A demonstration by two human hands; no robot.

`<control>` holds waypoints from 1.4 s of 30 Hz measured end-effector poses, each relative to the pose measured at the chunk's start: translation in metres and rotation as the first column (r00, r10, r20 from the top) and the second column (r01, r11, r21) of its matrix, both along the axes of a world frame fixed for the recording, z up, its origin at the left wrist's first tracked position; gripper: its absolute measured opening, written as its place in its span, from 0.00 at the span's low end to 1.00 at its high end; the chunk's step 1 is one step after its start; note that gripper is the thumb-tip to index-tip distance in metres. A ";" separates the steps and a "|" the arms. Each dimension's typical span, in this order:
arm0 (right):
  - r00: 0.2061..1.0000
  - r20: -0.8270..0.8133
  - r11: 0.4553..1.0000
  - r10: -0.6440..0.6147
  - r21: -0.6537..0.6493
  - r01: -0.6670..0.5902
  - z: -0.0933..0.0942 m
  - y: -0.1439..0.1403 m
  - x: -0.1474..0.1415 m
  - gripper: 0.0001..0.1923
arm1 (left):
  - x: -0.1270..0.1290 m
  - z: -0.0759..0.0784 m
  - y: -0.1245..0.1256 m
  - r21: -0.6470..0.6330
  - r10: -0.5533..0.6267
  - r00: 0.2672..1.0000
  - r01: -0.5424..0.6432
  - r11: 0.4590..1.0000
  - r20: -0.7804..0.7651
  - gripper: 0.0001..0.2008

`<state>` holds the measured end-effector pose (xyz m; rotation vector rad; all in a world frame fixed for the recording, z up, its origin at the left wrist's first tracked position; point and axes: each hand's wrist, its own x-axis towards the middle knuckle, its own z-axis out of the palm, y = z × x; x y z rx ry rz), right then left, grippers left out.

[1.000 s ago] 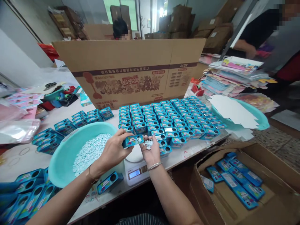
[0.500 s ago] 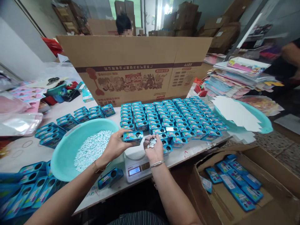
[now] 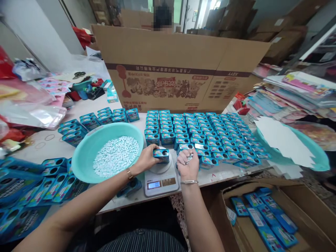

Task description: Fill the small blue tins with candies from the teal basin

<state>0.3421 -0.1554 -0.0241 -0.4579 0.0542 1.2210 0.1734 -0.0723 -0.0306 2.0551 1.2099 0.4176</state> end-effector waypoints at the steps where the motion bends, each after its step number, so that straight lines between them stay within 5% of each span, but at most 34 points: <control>1: 1.000 0.001 0.999 0.022 -0.025 -0.022 0.002 0.004 -0.006 0.17 | 0.000 0.000 0.000 0.032 -0.017 1.000 0.018 0.999 -0.024 0.22; 9: 0.998 -0.025 0.987 0.058 -0.148 -0.061 0.021 0.049 -0.047 0.19 | 0.002 0.005 -0.001 0.142 -0.085 0.974 0.117 0.983 -0.212 0.19; 15: 0.971 -0.099 0.976 0.218 0.024 -0.217 0.034 0.060 -0.037 0.19 | 0.001 0.008 0.002 0.142 -0.107 0.970 0.140 0.980 -0.217 0.17; 18: 0.981 -0.040 0.978 0.187 0.106 -0.182 0.039 0.053 -0.019 0.18 | -0.004 0.009 0.000 0.173 -0.159 0.970 0.191 0.966 -0.183 0.27; 21: 0.994 -0.020 0.984 0.109 0.140 -0.105 0.041 0.040 0.000 0.18 | -0.010 0.012 -0.003 0.305 -0.271 0.955 0.296 0.905 -0.120 0.41; 26: 1.000 -0.017 0.990 0.026 0.138 -0.023 0.034 0.012 0.017 0.17 | -0.016 0.019 -0.002 0.448 -0.424 0.893 0.443 0.776 -0.148 0.36; 35: 0.998 0.004 0.992 -0.055 0.118 0.054 0.028 -0.025 0.030 0.16 | -0.063 0.045 0.010 0.434 -0.222 0.973 0.173 0.884 0.064 0.34; 42: 0.996 0.077 0.997 -0.033 0.075 0.027 0.031 -0.013 0.014 0.17 | -0.075 0.046 0.006 0.399 -0.203 0.977 0.161 0.902 0.065 0.31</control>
